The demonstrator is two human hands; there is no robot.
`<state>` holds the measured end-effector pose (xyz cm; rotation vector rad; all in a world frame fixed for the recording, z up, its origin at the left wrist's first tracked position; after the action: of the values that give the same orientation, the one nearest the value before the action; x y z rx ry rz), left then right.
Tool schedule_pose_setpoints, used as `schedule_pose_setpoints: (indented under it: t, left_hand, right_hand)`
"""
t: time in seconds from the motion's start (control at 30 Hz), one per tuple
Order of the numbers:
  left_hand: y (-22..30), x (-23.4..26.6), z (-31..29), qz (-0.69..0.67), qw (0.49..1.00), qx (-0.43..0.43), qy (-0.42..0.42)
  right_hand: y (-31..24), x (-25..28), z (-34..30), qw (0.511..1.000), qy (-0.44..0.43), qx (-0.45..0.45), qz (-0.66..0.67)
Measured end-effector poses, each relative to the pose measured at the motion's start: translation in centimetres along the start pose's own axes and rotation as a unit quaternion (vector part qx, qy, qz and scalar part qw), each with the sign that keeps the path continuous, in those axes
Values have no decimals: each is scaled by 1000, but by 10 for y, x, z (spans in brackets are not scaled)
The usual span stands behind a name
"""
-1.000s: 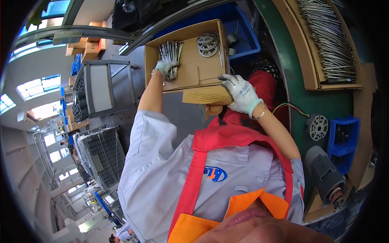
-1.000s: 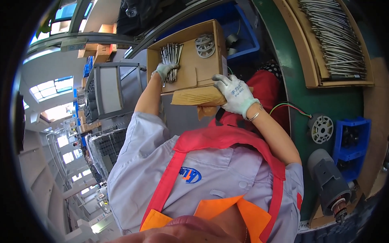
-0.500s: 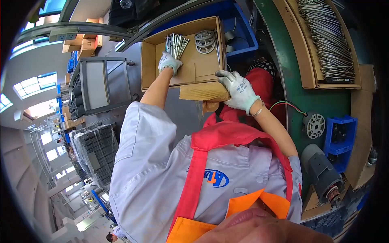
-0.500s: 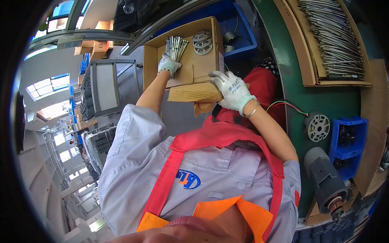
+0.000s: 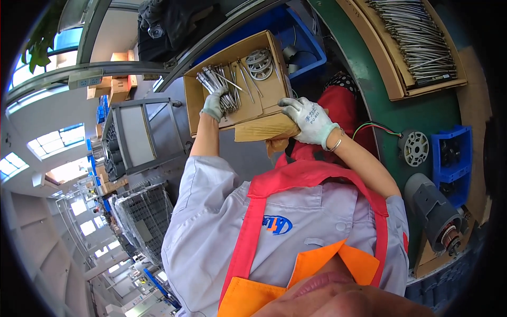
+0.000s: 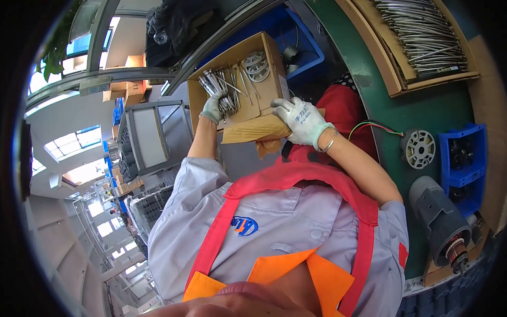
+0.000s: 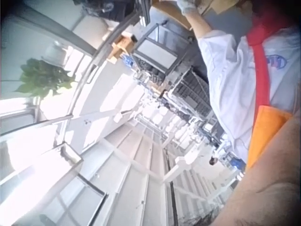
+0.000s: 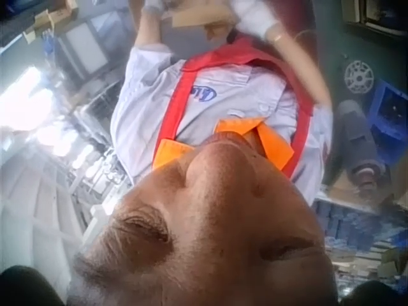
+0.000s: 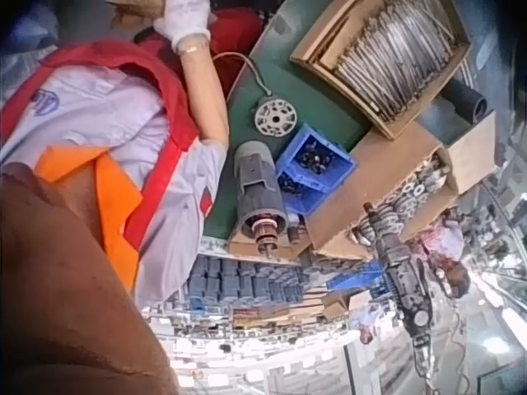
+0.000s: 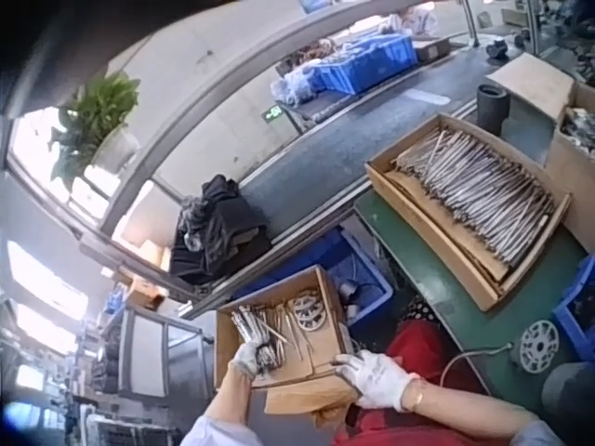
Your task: The person assembles electric motors by placing rotors into motor housings and fastening them with screws using a pneumatic screwdriver.
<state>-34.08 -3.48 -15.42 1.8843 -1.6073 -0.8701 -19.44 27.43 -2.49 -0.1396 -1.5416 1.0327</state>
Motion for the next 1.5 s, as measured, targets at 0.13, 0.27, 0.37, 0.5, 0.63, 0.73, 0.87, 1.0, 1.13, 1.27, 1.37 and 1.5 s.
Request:
schedule_pose_setpoints:
  t: [0.13,0.27,0.37,0.5,0.63,0.73,0.87,1.0,1.13,1.27,1.37,1.5]
  left_hand:
    - [3,14,-14,-75,997,-12,34]
    - [11,2,-27,-181,980,-73,-38]
    - [32,-25,-44,-256,944,-130,-162]
    - [59,-70,-63,-181,954,-125,-203]
    - [105,-159,-101,-66,954,-93,-278]
    - [126,-255,-102,63,935,-111,-332]
    - [133,-414,-134,181,878,-104,-431]
    - [130,-536,-130,313,820,-113,-465]
    - [118,-628,-130,419,765,-117,-475]
    - [111,-695,-98,664,603,-241,-372]
    - [94,-722,-101,832,404,-306,-225]
    - [90,-736,-84,861,343,-309,-214]
  right_hand:
    - [-2,2,0,1000,13,4,0]
    - [-1,6,0,1000,3,4,-9]
    - [-1,8,-1,1000,-5,-13,-13]
    - [7,6,-4,1000,1,-26,-15]
    - [8,0,1,996,-39,-13,-76]
    - [15,3,-5,999,-19,-4,-38]
    - [20,10,-15,1000,20,-7,-22]
    - [18,23,-24,1000,11,4,-18]
    - [23,33,-32,999,35,5,-18]
    - [29,32,-32,999,43,19,16]
    - [34,37,-30,995,92,44,-2]
    - [46,36,-26,1000,0,15,19]
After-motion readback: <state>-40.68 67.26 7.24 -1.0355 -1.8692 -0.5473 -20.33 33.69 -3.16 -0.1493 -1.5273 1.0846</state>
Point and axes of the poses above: each hand's wrist, its own z-axis towards the middle knuckle, its own x-axis out of the back of the hand, y = z × x, the point moved 9 cm from there along z, towards the middle knuckle, and after that the axes turned 7 degrees about -y, right-handed, at the moved point
